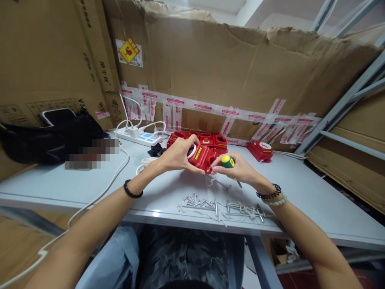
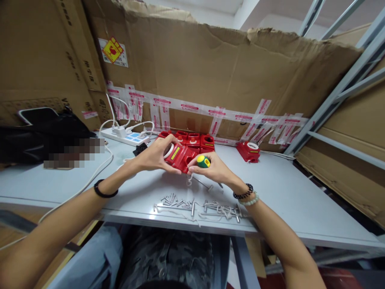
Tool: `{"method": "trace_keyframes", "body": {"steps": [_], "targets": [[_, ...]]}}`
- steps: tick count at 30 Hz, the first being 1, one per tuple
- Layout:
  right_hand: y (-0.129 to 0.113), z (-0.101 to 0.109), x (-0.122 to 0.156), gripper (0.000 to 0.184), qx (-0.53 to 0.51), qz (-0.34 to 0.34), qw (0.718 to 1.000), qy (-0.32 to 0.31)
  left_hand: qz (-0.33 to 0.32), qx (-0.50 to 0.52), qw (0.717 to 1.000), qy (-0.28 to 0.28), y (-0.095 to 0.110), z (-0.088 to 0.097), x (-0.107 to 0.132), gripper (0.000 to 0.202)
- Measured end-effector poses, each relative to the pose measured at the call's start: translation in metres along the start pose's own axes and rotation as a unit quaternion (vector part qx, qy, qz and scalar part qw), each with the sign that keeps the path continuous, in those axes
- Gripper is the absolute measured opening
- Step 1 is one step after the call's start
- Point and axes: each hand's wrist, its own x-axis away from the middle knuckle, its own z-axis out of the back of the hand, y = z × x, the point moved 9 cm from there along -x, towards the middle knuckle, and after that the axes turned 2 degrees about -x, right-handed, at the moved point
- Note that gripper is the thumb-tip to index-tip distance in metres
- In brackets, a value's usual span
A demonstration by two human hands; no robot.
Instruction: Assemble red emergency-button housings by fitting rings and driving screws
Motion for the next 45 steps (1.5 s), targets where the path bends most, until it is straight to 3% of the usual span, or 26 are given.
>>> {"method": "trace_keyframes", "body": {"steps": [15,18,21,23,27,35,45], "targets": [[0.003,0.008,0.000,0.024,0.040,0.007,0.997,0.063,0.015,0.036,0.999,0.022,-0.008,0.002,0.000,0.068],[-0.001,0.025,0.005,0.024,0.033,0.009,0.990,0.138,0.033,0.041,0.998,0.033,-0.009,0.004,0.000,0.068],[-0.010,0.056,0.015,0.020,-0.095,0.053,0.965,0.240,0.047,0.039,0.998,0.025,-0.011,0.003,0.000,0.069],[-0.017,0.069,0.018,0.016,-0.181,0.094,0.946,0.253,0.055,0.033,0.998,0.019,-0.013,0.002,0.000,0.070],[-0.032,0.085,0.025,0.019,-0.207,0.144,0.925,0.286,0.067,0.037,0.997,0.015,-0.017,0.000,0.001,0.069],[-0.053,0.073,0.037,0.021,-0.195,0.220,0.907,0.301,0.104,0.046,0.993,0.006,-0.022,-0.002,0.002,0.064],[-0.052,0.068,0.033,0.025,-0.182,0.219,0.915,0.286,0.104,0.057,0.993,0.005,-0.021,-0.002,0.002,0.063]]}}
